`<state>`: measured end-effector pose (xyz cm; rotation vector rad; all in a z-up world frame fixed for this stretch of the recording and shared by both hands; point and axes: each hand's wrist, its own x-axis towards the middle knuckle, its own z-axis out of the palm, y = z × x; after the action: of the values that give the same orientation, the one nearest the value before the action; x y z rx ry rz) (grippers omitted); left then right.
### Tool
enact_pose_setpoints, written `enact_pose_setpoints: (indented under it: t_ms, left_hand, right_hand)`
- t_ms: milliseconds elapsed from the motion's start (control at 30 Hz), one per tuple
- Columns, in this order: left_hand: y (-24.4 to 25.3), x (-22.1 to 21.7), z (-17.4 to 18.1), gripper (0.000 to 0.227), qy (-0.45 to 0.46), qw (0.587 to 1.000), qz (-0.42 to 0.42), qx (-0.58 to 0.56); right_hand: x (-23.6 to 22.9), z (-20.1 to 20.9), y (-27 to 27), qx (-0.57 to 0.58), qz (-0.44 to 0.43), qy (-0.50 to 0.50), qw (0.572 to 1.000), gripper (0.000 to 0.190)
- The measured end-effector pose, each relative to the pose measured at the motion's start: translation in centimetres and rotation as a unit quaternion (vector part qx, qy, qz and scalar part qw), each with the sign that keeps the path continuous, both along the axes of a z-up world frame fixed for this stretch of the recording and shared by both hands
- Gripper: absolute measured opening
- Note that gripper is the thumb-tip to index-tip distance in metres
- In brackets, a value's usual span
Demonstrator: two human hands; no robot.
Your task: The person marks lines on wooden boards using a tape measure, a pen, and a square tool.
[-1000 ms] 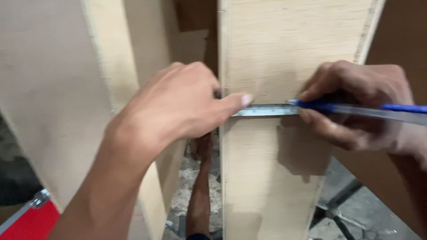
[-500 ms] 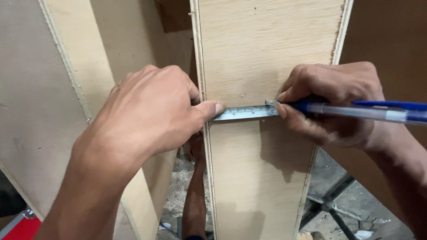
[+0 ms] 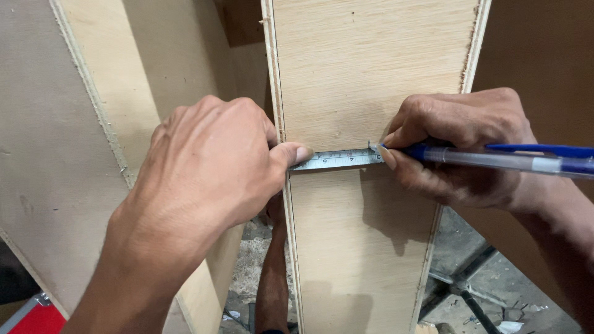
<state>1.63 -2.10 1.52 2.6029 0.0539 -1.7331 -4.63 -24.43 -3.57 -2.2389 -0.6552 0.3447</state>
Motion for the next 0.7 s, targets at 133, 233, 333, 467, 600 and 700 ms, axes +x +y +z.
enact_pose_setpoints:
  t_ms: [133, 233, 333, 467, 600, 700]
  left_hand:
    - [-0.04, 0.08, 0.14, 0.059, 0.002, 1.0, 0.0, 0.0]
    - [0.0, 0.18, 0.17, 0.058, 0.008, 1.0, 0.013, -0.002]
    - [0.11, 0.14, -0.1, 0.059, 0.001, 1.0, -0.003, -0.004]
    - [0.06, 0.22, -0.03, 0.061, 0.006, 1.0, -0.006, -0.002]
    - [-0.1, 0.33, 0.16, 0.061, 0.011, 1.0, -0.005, 0.001]
    - [0.1, 0.25, -0.14, 0.059, 0.006, 1.0, -0.004, -0.004]
  right_hand:
    - [-0.23, -0.15, -0.01, 0.012, -0.011, 0.002, 1.0, 0.019]
    - [-0.12, -0.08, 0.12, 0.025, -0.013, 0.001, 1.0, 0.019]
    - [0.0, 0.15, 0.2, 0.018, 0.004, 0.004, 1.0, 0.021]
    - [-0.05, 0.01, 0.06, -0.001, -0.008, 0.004, 1.0, 0.019]
    - [0.14, 0.16, 0.15, 0.009, 0.0, 0.01, 1.0, 0.019]
    - [0.03, 0.0, 0.28, 0.036, -0.005, -0.001, 0.999, 0.019]
